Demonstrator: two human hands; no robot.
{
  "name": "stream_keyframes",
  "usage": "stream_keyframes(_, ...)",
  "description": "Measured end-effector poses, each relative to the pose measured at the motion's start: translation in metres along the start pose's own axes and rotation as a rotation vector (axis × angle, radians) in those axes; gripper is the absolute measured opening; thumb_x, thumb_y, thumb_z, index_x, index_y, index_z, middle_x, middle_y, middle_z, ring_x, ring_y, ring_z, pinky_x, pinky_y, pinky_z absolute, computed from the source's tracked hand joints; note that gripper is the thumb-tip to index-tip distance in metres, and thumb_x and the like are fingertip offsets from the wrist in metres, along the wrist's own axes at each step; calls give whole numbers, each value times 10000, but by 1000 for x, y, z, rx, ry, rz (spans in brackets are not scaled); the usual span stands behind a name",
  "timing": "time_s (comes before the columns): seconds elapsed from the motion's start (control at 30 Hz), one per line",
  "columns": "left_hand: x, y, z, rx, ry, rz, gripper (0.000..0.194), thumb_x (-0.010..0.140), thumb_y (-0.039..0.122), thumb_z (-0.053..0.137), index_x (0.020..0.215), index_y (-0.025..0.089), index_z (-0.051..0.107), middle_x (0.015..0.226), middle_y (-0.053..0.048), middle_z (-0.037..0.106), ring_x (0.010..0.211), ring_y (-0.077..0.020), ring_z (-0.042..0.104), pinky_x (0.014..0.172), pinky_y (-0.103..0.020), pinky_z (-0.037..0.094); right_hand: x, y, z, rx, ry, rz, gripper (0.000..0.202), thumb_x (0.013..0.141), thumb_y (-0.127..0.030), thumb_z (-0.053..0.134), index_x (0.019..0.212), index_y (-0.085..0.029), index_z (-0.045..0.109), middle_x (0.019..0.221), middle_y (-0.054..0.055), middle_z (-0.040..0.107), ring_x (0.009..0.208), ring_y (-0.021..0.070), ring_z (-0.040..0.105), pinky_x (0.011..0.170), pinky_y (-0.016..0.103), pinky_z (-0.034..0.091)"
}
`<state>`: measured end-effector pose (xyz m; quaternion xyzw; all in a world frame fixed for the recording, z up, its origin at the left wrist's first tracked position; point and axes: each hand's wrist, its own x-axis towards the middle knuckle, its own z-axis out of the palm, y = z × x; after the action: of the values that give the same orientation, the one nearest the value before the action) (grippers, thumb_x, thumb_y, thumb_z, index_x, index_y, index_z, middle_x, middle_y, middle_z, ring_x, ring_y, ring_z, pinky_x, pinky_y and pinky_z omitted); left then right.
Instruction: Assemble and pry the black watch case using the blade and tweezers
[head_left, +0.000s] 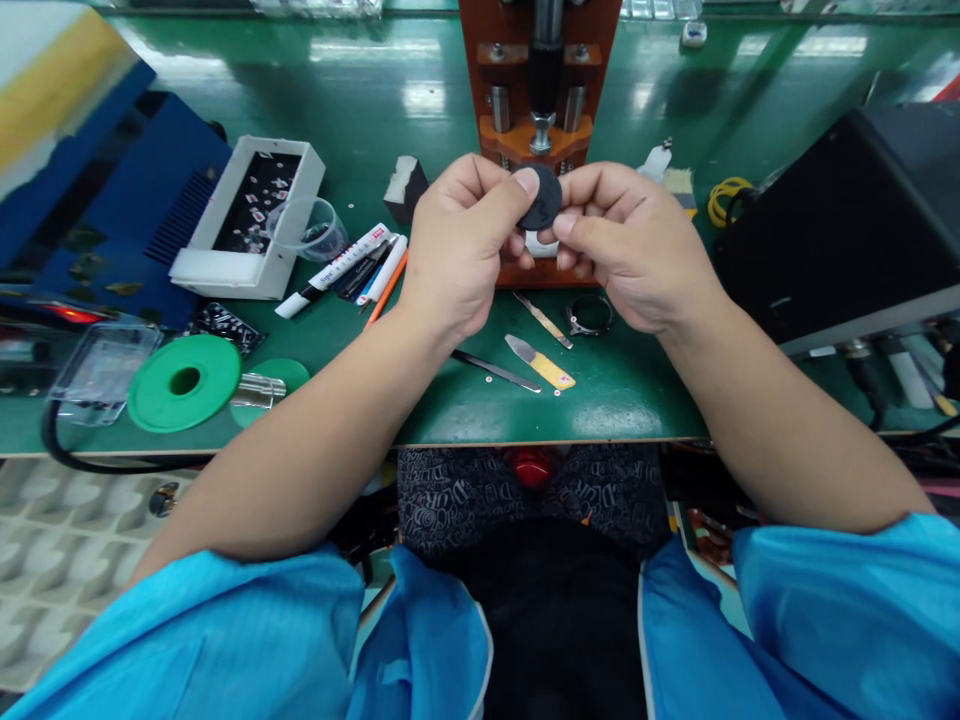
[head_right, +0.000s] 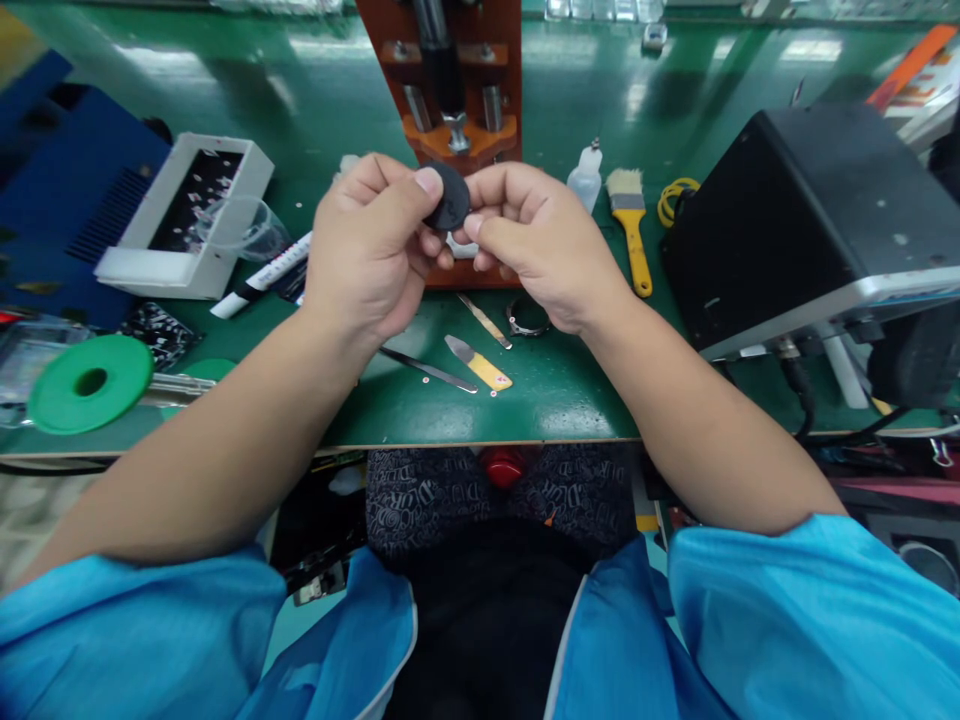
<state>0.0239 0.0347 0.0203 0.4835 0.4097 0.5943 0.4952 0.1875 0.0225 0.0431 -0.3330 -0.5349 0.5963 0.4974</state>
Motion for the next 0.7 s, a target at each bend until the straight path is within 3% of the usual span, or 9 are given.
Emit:
stream_keyframes(0.2, -1, -1, 1, 16, -1, 8, 414, 971, 420, 813, 812, 221, 487, 604, 51, 493, 562, -110, 534, 577, -261, 480, 2, 3, -2, -25, 17, -5, 280, 963, 48, 662, 872, -201, 752, 834, 4, 738, 655, 103, 631, 589, 180, 505)
stream_keyframes(0.4, -4, 4, 5, -33, -11, 23, 366, 1003, 293, 752, 788, 217, 466, 592, 61, 489, 513, -87, 491, 532, -237, 452, 3, 5, -4, -56, 25, -8, 274, 1008, 16, 660, 847, -195, 729, 809, 22, 750, 650, 99, 630, 587, 161, 499)
stream_keyframes(0.57, -3, 3, 4, -29, -26, 16, 433, 960, 359, 821, 765, 219, 460, 589, 59, 474, 515, -91, 514, 530, -223, 484, 4, 8, -8, -76, 2, -43, 233, 1007, -79, 685, 829, -223, 728, 814, 20, 747, 646, 137, 622, 586, 222, 506)
stream_keyframes(0.7, -3, 0, 3, -27, 5, 20, 432, 920, 413, 847, 761, 237, 485, 598, 36, 517, 534, -117, 521, 519, -251, 512, 3, 10, -7, -105, -2, -62, 138, 933, -95, 711, 892, -227, 711, 847, 9, 741, 679, 152, 620, 596, 250, 512)
